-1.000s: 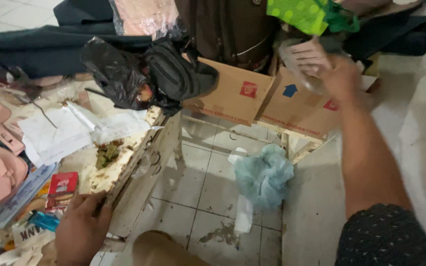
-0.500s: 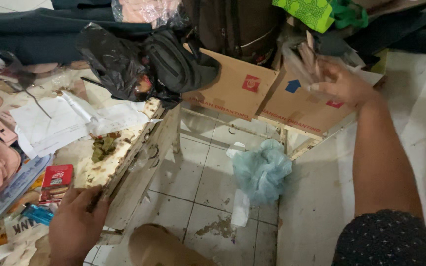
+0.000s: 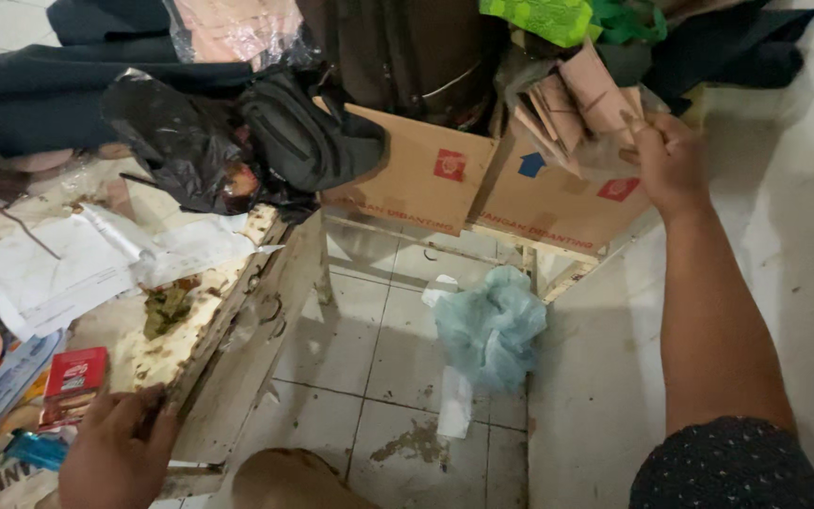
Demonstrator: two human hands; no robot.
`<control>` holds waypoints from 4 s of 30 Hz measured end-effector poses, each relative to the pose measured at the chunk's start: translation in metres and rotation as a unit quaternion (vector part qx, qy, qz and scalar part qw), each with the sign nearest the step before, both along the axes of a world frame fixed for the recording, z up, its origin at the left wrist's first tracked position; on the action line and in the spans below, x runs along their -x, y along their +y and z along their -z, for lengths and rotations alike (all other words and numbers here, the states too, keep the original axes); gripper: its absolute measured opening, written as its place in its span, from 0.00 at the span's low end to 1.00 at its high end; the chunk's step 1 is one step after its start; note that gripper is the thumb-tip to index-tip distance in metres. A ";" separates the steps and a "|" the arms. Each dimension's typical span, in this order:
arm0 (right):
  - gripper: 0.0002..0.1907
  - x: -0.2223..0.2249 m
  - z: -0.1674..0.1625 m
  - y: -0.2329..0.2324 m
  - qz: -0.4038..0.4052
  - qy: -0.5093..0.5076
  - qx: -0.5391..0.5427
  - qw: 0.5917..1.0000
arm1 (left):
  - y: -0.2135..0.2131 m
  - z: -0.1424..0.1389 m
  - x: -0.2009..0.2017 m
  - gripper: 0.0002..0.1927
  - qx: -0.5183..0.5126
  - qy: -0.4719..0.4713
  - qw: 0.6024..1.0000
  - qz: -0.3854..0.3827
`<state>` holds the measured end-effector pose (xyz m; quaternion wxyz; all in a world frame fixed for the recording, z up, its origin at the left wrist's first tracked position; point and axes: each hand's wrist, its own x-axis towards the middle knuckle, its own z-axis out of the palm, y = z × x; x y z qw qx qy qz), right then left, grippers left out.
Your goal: The person searches through a cluttered drawer, then moves to a work table to measure and mark a pink paper template using a ruler and pencil. The person draws multiple parallel lines on the template.
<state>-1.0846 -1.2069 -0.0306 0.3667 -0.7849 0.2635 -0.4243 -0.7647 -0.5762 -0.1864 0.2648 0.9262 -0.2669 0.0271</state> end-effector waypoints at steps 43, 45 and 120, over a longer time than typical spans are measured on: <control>0.21 -0.066 0.051 0.060 0.255 0.180 0.255 0.915 | 0.010 0.033 -0.015 0.20 0.027 -0.012 0.999 0.021; 0.20 -0.056 0.043 0.043 0.276 0.201 0.239 0.909 | 0.012 0.028 -0.011 0.19 0.017 -0.009 1.000 0.023; 0.68 -0.059 0.042 -0.034 -0.054 -0.085 -0.123 0.987 | 0.008 0.035 -0.021 0.20 -0.016 -0.007 1.000 -0.016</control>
